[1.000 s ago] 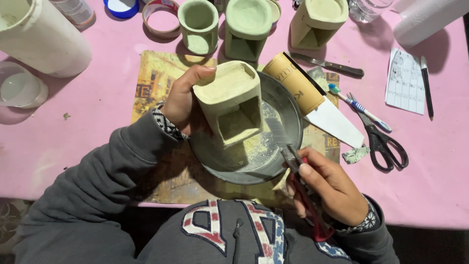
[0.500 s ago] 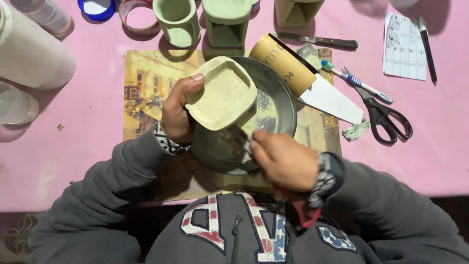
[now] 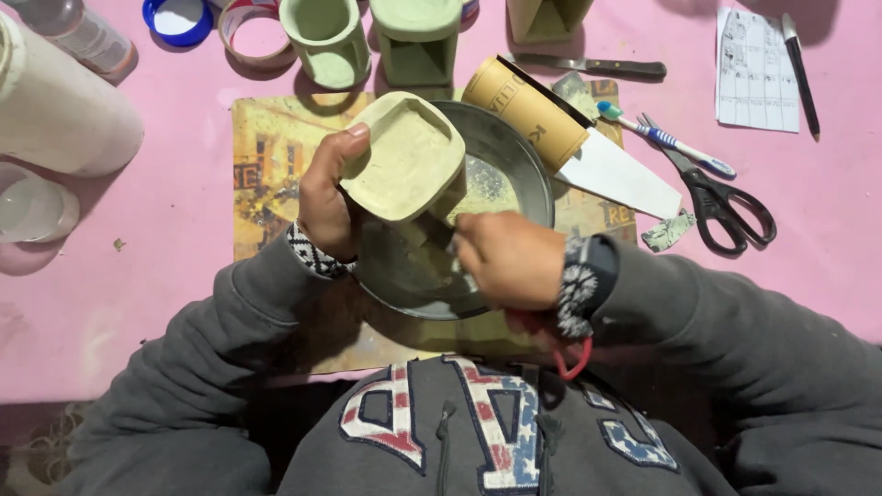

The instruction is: Scraping and cleaning excess material from a small clay object using a utility knife.

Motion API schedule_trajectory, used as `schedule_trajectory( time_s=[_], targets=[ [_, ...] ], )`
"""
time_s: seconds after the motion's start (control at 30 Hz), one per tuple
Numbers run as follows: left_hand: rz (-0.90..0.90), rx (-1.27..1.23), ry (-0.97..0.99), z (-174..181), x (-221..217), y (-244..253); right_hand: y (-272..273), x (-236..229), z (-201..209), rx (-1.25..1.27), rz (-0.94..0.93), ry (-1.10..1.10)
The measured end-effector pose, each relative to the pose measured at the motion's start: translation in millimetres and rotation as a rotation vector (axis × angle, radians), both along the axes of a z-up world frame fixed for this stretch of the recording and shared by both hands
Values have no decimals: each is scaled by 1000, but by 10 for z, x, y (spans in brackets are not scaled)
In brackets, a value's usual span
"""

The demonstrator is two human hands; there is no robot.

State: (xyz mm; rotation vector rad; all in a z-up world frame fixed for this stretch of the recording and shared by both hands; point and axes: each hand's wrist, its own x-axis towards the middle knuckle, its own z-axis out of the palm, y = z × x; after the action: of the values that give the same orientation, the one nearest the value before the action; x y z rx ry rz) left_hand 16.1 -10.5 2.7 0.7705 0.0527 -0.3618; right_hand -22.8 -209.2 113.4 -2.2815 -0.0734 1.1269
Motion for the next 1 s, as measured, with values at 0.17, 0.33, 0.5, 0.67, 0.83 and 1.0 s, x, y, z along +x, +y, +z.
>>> schedule_trajectory(
  time_s=[0.17,0.33,0.5,0.67,0.83,1.0],
  targets=[
    [45,17,-23,-181,32,96,-182,-55,-369,193,181,-521],
    [106,4,-83,-326,70,117,-266,-6,-544,149,173,-657],
    [93,15,-27,-260,52,113,-376,13,-927,293,299,-805],
    [65,-1,-66,-171,54,81,-104,-29,-258,146,12,-273],
    [165,7,-84,-401,68,160,-185,1,-410,277,206,-506],
    [99,21,-63,-123,0,72,-274,32,-680,197,149,-638]
  ],
)
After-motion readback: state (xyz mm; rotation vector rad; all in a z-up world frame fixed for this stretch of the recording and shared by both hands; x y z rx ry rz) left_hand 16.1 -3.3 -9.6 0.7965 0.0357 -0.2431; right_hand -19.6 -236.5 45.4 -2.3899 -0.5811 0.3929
